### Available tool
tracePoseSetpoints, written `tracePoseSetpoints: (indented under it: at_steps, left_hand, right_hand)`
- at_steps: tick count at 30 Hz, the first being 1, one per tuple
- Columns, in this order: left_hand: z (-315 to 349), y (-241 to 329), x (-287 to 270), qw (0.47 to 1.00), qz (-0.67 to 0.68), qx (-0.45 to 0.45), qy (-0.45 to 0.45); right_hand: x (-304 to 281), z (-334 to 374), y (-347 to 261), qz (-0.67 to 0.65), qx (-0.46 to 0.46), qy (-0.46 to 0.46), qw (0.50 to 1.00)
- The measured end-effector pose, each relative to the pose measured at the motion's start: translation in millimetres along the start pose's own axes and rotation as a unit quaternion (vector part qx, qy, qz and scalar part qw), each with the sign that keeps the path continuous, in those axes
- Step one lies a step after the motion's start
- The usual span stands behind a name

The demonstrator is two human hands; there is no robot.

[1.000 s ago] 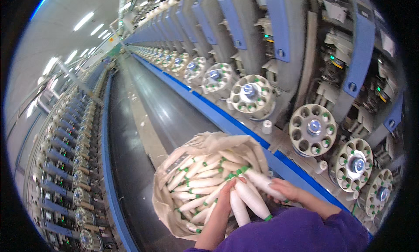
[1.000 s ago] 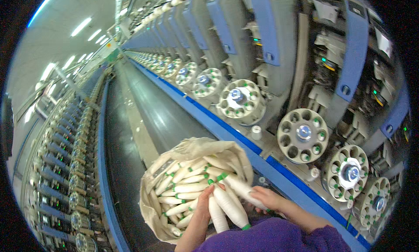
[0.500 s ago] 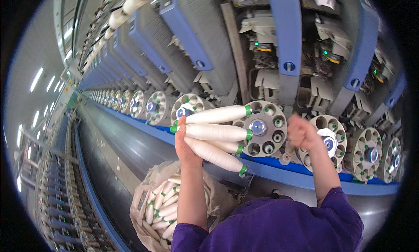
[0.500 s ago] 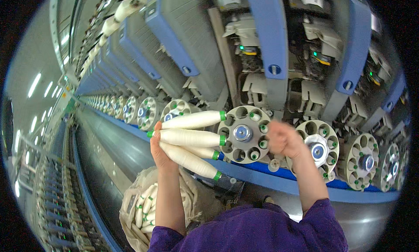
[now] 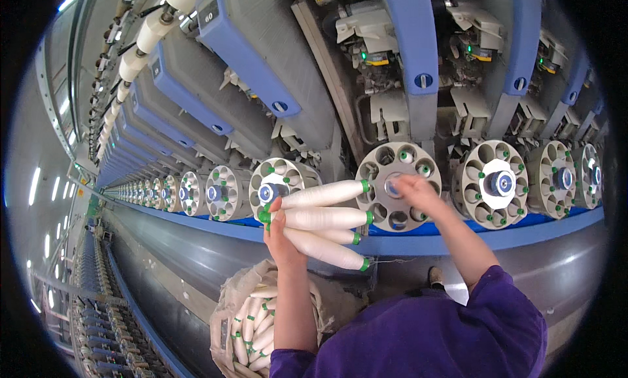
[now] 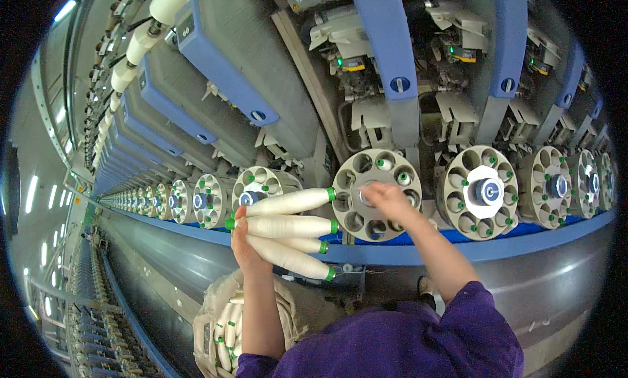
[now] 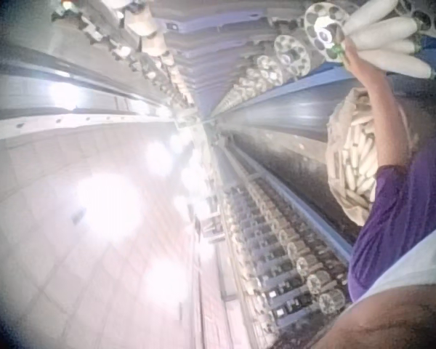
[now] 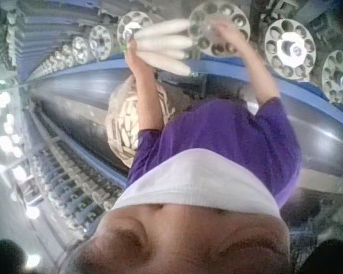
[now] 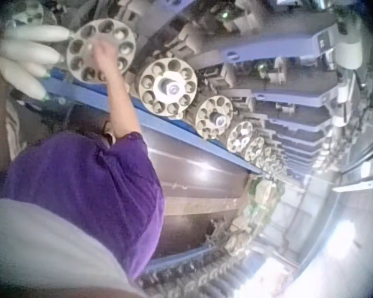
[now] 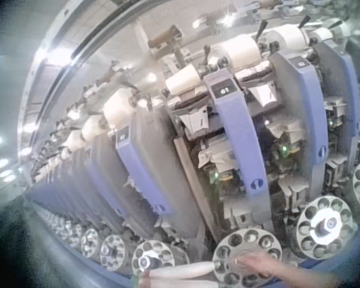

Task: The person repeatedly picks white spindles from a sack and places them into slots on rotating machine drums. The person also walks along the machine row, briefly adjusts a machine component, and picks up a fallen spindle from the floor.

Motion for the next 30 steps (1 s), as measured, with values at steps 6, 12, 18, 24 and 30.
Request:
tracePoseSetpoints:
  at_steps: [6,12,18,24,30]
  left_hand:
    - [-42,-43,-6,0.998,-0.050,0.011,-0.048]
    - [-60,-88,61,0.893,-0.377,0.198,-0.145]
    - [-50,-64,31,0.981,-0.009,-0.086,-0.174]
    - [-57,2,-50,0.992,0.085,-0.070,-0.066]
    - [-30,17,-91,0.993,0.115,0.001,-0.014]
  right_hand:
    - [-64,23,10,-0.428,0.047,0.202,0.880]
    - [-20,30,-60,-0.387,-0.050,-0.097,0.916]
    - [73,10,-58,-0.064,-0.037,-0.050,0.996]
    - [112,51,43,-0.144,0.248,-0.268,0.920]
    - [36,78,27,-0.283,0.160,0.132,0.936]
Point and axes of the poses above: each hand's wrist, its own z-axis away from the middle knuckle, its own x-axis out of the palm, y = z × x, the point moved 6 cm from there along -z, towards the middle knuckle, and after that the axes turned 8 degrees about -z, right-handed, at the moved point
